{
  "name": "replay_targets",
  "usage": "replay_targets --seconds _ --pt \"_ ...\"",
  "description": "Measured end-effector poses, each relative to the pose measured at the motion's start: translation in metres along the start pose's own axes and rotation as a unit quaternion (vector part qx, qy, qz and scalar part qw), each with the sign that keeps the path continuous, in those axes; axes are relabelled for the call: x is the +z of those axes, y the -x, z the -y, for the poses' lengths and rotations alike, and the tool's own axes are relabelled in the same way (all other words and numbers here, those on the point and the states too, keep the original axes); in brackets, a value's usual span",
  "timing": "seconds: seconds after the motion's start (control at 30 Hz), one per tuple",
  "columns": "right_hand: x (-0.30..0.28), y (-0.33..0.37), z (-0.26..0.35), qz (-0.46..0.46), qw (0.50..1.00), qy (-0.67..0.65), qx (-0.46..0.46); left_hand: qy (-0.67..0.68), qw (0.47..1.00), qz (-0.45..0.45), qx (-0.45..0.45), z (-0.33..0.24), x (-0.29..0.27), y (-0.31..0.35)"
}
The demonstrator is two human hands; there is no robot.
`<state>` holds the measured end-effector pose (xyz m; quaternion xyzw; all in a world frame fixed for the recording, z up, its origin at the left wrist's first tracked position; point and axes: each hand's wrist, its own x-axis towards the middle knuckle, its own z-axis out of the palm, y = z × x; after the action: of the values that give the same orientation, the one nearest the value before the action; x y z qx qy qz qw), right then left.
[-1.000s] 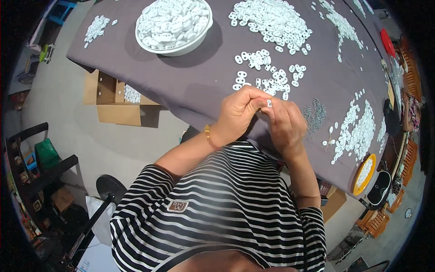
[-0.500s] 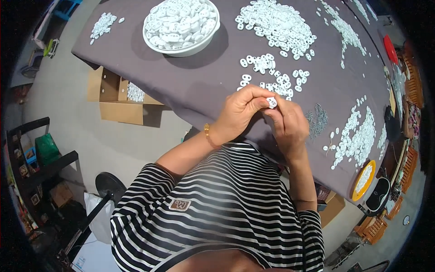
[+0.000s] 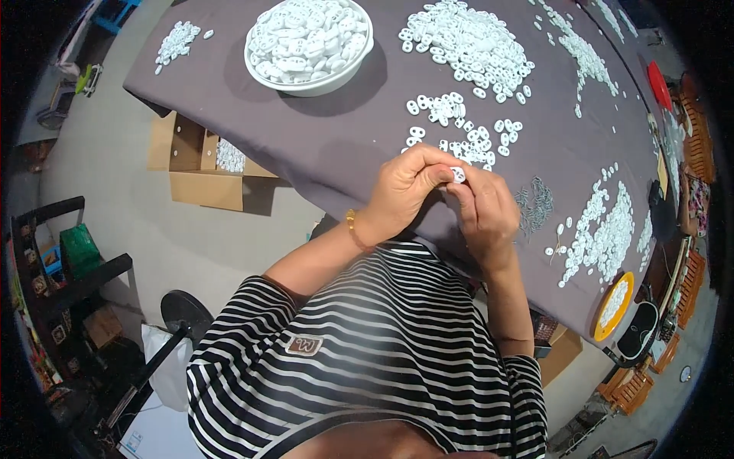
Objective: The person assembles small plastic components by hand, picking up plastic pieces from the table and inserting wire pins into them.
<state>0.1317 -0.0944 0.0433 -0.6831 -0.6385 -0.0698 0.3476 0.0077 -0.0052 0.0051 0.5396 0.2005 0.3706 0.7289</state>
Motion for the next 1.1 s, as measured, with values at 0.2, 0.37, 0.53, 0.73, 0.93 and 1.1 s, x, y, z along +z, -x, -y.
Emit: replay_targets --seconds 0.2,0.37,0.53,0.73,0.93,1.1 --pt "0.0 -0.001 0.0 0.003 1.0 0.004 -0.011 -0.004 1.0 0.006 0.008 0.0 -0.002 0.0" --pt "-0.001 -0.002 0.002 0.009 1.0 0.01 -0.014 0.003 1.0 0.007 0.003 0.0 -0.002 0.003" --pt "-0.002 -0.004 0.006 0.019 1.0 0.014 -0.01 0.014 1.0 0.001 -0.001 0.002 -0.002 0.003" --pt "0.002 -0.002 0.003 0.008 1.0 -0.015 0.002 0.078 0.997 -0.004 -0.03 0.003 -0.002 0.004" --pt "0.0 -0.002 0.0 0.005 0.999 -0.029 0.013 0.033 0.999 0.009 -0.019 -0.004 -0.003 0.001" --pt "-0.001 -0.007 0.004 0.03 0.999 -0.013 -0.007 0.065 0.997 0.01 -0.042 -0.002 -0.005 0.001"
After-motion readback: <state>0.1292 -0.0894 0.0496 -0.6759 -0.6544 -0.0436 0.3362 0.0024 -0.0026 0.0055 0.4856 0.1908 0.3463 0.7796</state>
